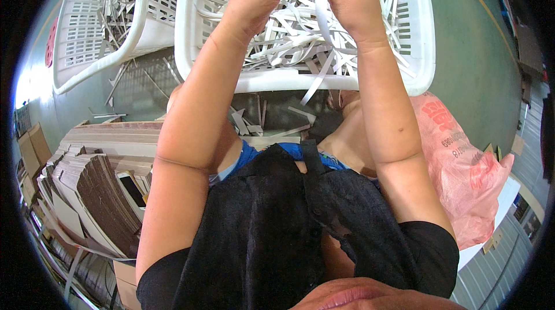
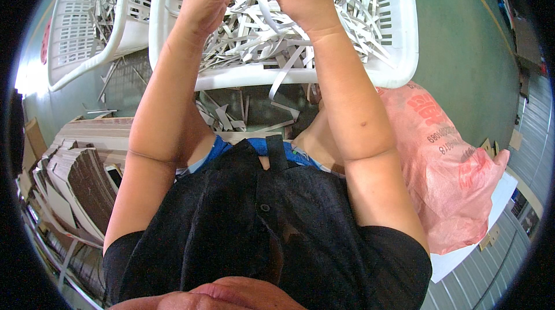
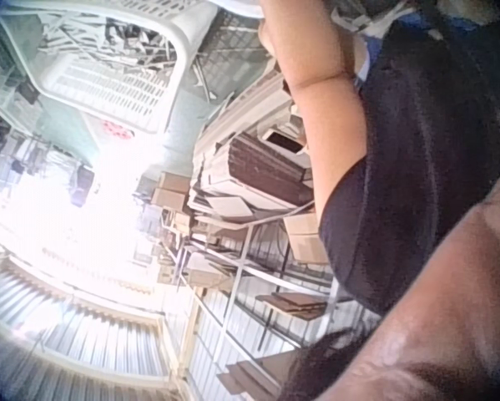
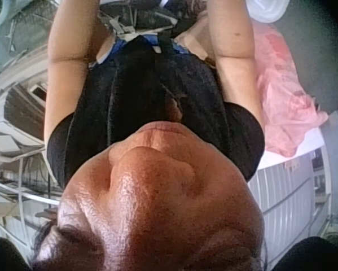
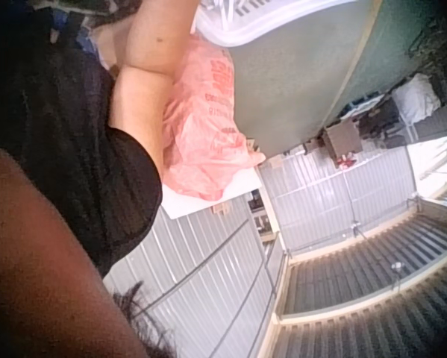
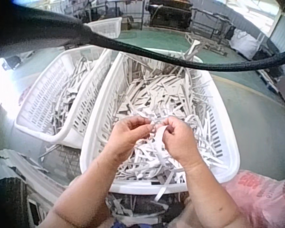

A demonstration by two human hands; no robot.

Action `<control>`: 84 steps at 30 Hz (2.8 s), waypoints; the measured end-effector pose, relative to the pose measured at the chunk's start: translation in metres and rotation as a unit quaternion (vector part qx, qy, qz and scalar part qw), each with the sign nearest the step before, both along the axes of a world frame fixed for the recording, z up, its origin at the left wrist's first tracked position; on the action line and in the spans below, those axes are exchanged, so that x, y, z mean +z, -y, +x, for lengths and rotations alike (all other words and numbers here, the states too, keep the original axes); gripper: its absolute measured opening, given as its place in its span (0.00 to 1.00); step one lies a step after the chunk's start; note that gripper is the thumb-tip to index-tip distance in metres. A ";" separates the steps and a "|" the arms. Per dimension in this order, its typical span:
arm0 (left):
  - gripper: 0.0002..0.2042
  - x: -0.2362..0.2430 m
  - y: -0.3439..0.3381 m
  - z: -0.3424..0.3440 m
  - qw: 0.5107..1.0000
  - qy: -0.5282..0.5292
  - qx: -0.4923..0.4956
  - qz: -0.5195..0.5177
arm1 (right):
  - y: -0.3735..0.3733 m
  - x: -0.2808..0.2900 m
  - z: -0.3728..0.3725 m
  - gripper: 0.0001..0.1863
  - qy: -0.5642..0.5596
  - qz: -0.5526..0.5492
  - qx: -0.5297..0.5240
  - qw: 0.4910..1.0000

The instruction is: The person sits on the floor and pulls white plastic strips from a basket, twisting and looping them together by hand.

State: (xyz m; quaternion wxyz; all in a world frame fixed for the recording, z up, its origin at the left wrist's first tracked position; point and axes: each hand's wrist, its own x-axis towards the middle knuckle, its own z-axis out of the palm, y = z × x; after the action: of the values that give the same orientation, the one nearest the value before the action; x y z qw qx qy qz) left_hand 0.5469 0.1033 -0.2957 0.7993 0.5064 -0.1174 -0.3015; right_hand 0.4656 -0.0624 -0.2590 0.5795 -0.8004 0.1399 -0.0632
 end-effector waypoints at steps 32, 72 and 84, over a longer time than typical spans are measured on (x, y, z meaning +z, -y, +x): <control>0.07 0.004 -0.008 0.009 0.985 -0.140 -0.103 -0.023 | 0.002 0.023 -0.020 0.13 0.264 -0.258 0.118 0.922; 0.11 0.003 0.005 -0.001 0.998 -0.032 -0.051 -0.018 | -0.008 -0.019 -0.006 0.07 0.077 0.285 -0.088 0.951; 0.07 -0.003 -0.005 0.010 0.980 -0.169 -0.099 -0.042 | 0.061 0.028 -0.015 0.12 0.383 0.024 -0.225 0.896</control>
State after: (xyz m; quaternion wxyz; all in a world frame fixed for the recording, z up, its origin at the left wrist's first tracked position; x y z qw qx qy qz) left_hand 0.5572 0.1080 -0.2988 0.7944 0.3995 -0.0429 -0.4556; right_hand 0.4504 -0.1238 -0.2312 0.5776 -0.6474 0.0848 -0.4900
